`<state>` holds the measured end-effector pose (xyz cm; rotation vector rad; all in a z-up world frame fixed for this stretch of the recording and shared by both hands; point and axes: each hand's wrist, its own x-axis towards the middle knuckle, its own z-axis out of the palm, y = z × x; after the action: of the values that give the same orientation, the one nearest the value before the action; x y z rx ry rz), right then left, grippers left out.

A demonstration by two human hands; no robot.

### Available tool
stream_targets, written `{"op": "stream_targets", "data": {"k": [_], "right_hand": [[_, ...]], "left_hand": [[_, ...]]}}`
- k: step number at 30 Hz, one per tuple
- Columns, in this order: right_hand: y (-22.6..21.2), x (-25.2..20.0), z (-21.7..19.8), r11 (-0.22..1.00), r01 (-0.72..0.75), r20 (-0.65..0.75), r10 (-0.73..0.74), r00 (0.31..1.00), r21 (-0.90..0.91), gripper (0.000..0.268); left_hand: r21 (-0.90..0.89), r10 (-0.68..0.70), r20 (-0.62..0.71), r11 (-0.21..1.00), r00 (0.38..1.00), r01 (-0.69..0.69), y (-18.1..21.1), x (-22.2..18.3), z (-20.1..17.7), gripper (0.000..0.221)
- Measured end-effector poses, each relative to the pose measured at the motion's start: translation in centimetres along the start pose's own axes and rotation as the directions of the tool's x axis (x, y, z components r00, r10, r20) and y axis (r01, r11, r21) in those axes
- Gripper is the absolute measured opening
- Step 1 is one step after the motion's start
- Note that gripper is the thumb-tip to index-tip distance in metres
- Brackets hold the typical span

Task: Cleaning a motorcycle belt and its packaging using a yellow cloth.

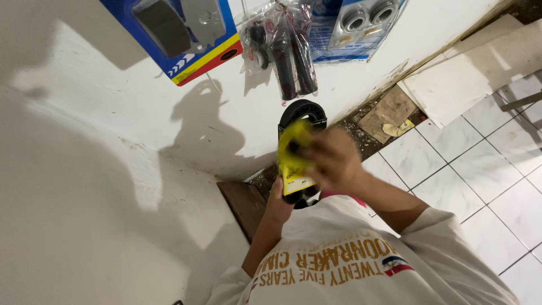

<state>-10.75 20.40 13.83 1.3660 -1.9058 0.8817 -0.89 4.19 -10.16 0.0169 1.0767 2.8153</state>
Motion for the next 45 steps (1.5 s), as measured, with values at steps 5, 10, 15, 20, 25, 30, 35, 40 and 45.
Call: {"op": "stream_targets", "data": {"k": [5,10,15,20,25,30,35,40,45], "right_hand": [[-0.2,-0.1,-0.4,0.990,-0.138,-0.017,0.139,0.990,0.017,0.036],[-0.3,-0.1,0.0,0.997,-0.082,0.020,0.082,0.996,0.003,0.036],[-1.3,0.5,-0.5,0.993,0.060,0.095,-0.070,0.993,0.099,0.035],[0.8,-0.7,-0.2,0.982,-0.190,-0.067,0.190,0.979,0.001,0.034],[-1.3,0.1,0.3,0.997,0.037,0.051,-0.041,0.998,0.070,0.037],[0.7,0.8,-2.0,0.848,-0.134,0.237,0.010,0.971,0.513,0.026],[-0.1,3.3,-4.8,0.257,-0.135,0.249,-0.488,0.837,0.957,0.032],[-1.5,3.1,-4.3,0.236,-0.160,0.239,-0.358,0.903,0.958,0.029],[-1.9,1.9,-5.2,0.248,-0.207,0.265,-0.231,0.936,0.946,0.026]], "left_hand": [[-0.122,0.030,-0.003,0.992,1.000,-0.030,-0.7,0.3,0.7,0.065],[-0.021,0.077,-0.027,0.997,0.997,-0.078,-1.2,0.0,-0.5,0.061],[-0.142,0.024,-0.005,0.990,1.000,-0.024,-1.3,-0.3,-0.3,0.064],[0.226,0.076,0.016,0.971,0.997,-0.078,-1.6,-0.3,-0.9,0.061],[-0.112,-0.002,0.000,0.994,1.000,0.002,-0.5,0.1,0.8,0.066],[-0.168,0.092,0.023,0.982,0.996,-0.087,2.0,-0.1,3.5,0.062],[0.146,0.106,-0.018,0.984,0.994,-0.102,-1.5,-0.2,-0.2,0.056],[-0.222,0.019,-0.043,0.975,0.999,-0.028,-1.5,-0.4,0.2,0.063],[-0.169,0.006,-0.037,0.985,0.999,-0.012,-3.0,-0.5,-0.2,0.064]]}}
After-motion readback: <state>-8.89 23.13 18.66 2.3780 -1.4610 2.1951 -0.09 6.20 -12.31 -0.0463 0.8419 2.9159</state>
